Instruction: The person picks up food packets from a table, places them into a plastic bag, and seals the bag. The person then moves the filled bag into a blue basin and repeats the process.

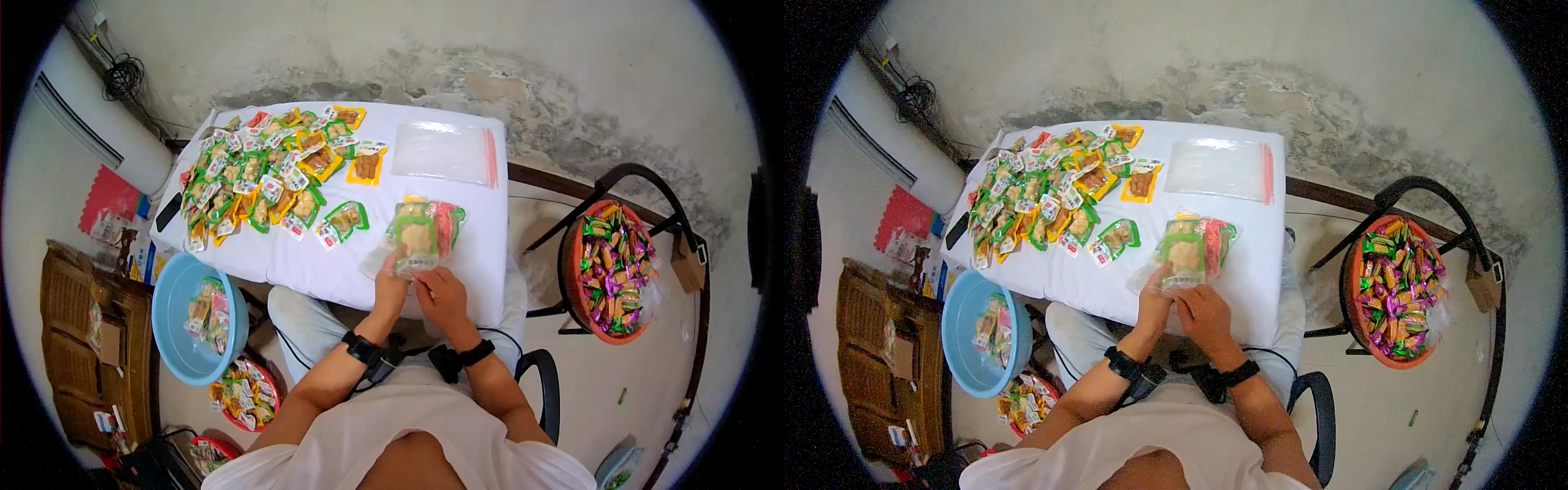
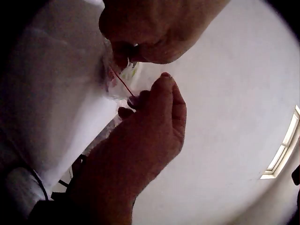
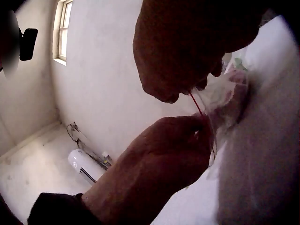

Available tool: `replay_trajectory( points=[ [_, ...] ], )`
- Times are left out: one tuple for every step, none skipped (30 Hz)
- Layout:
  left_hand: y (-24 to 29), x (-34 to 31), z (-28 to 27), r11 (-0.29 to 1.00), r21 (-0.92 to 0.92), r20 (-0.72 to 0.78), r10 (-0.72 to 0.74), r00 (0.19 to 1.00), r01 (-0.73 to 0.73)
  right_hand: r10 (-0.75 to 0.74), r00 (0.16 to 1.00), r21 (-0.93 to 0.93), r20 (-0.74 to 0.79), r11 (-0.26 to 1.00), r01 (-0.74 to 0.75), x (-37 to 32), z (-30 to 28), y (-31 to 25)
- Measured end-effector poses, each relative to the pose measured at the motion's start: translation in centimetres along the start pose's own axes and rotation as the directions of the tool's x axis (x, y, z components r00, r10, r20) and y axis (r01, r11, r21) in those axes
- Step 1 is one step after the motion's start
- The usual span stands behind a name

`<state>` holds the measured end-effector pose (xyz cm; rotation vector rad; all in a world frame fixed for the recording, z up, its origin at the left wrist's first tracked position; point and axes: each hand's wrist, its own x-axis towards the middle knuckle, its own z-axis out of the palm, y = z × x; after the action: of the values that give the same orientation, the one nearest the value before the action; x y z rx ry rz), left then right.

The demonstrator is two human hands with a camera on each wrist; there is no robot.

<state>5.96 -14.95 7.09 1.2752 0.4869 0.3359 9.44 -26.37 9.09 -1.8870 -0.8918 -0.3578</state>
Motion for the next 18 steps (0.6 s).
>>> replay_trajectory(
  points=[
    [-0.9,0.4,-0.4,0.995,0.097,0.019,0.036,0.999,-0.038,-0.026,0.999,0.004,-0.022,1.000,0.026,-0.1,0.1,0.1],
    [-1.8,1.1,-0.6,0.995,0.097,0.017,0.035,0.999,-0.036,-0.053,0.998,0.006,-0.043,0.999,0.053,-0.1,0.2,0.2],
    [-2.8,2.0,-0.8,0.989,0.122,0.029,0.085,0.996,-0.088,-0.054,0.998,0.006,-0.040,0.999,0.054,-0.2,0.1,0.2],
    [-3.0,2.8,-0.6,0.979,0.145,0.039,0.138,0.990,-0.142,-0.034,0.999,0.013,-0.008,0.999,0.034,-0.2,-0.1,0.2],
    [-3.1,3.5,-0.3,0.979,0.142,0.029,0.146,0.989,-0.149,-0.022,0.999,0.023,0.026,0.999,0.022,-0.2,-0.2,0.1],
    [-2.7,4.4,-0.1,0.955,0.269,0.062,0.116,0.991,-0.128,-0.042,0.999,0.039,0.034,0.998,0.040,0.0,-0.2,0.2],
    [-2.4,5.0,-0.1,0.913,0.394,0.079,0.079,0.994,-0.104,-0.021,0.999,0.001,0.040,1.000,0.021,-0.1,-0.3,0.3],
    [-2.3,5.3,-0.1,0.912,0.397,0.047,0.092,0.995,-0.103,0.002,0.999,-0.036,0.049,0.999,0.000,-0.1,-0.3,0.4],
    [-2.4,5.5,0.3,0.920,0.374,0.050,0.107,0.993,-0.118,-0.014,0.998,-0.015,0.065,1.000,0.015,-0.1,-0.3,0.2],
    [-2.5,5.6,0.5,0.927,0.351,0.059,0.122,0.991,-0.135,0.029,0.998,-0.010,0.064,1.000,-0.028,-0.1,-0.4,0.0],
    [-2.6,5.5,0.7,0.927,0.351,0.040,0.129,0.991,-0.135,0.072,0.995,-0.008,0.062,0.997,-0.072,-0.1,-0.6,-0.1],
    [-2.6,4.9,1.0,0.909,0.382,0.021,0.174,0.984,-0.169,0.058,0.996,0.002,0.073,0.998,-0.059,-0.1,-0.6,-0.1],
    [-1.0,4.0,1.4,0.888,0.413,0.005,0.220,0.976,-0.202,0.075,0.995,-0.003,0.072,0.997,-0.075,-0.1,-0.7,0.0],
    [0.5,2.4,1.7,0.830,0.504,0.037,0.255,0.966,-0.238,0.095,0.993,-0.007,0.073,0.996,-0.094,-0.2,-0.7,0.0],
    [-0.6,2.4,1.2,0.830,0.507,0.018,0.261,0.965,-0.234,0.082,0.993,0.004,0.086,0.997,-0.083,-0.3,-0.7,0.1],
    [-2.6,2.4,0.5,0.721,0.553,0.076,0.454,0.888,-0.416,0.094,0.992,-0.016,0.082,0.996,-0.093,-0.3,-0.7,0.3],
    [-4.0,2.2,0.1,0.573,0.588,0.145,0.620,0.771,-0.570,0.105,0.991,-0.036,0.080,0.994,-0.102,-0.5,-0.6,0.3],
    [-4.3,1.8,0.2,0.569,0.599,0.127,0.626,0.769,-0.563,0.091,0.992,-0.023,0.093,0.996,-0.089,-0.7,-0.5,0.4]
  ],
)
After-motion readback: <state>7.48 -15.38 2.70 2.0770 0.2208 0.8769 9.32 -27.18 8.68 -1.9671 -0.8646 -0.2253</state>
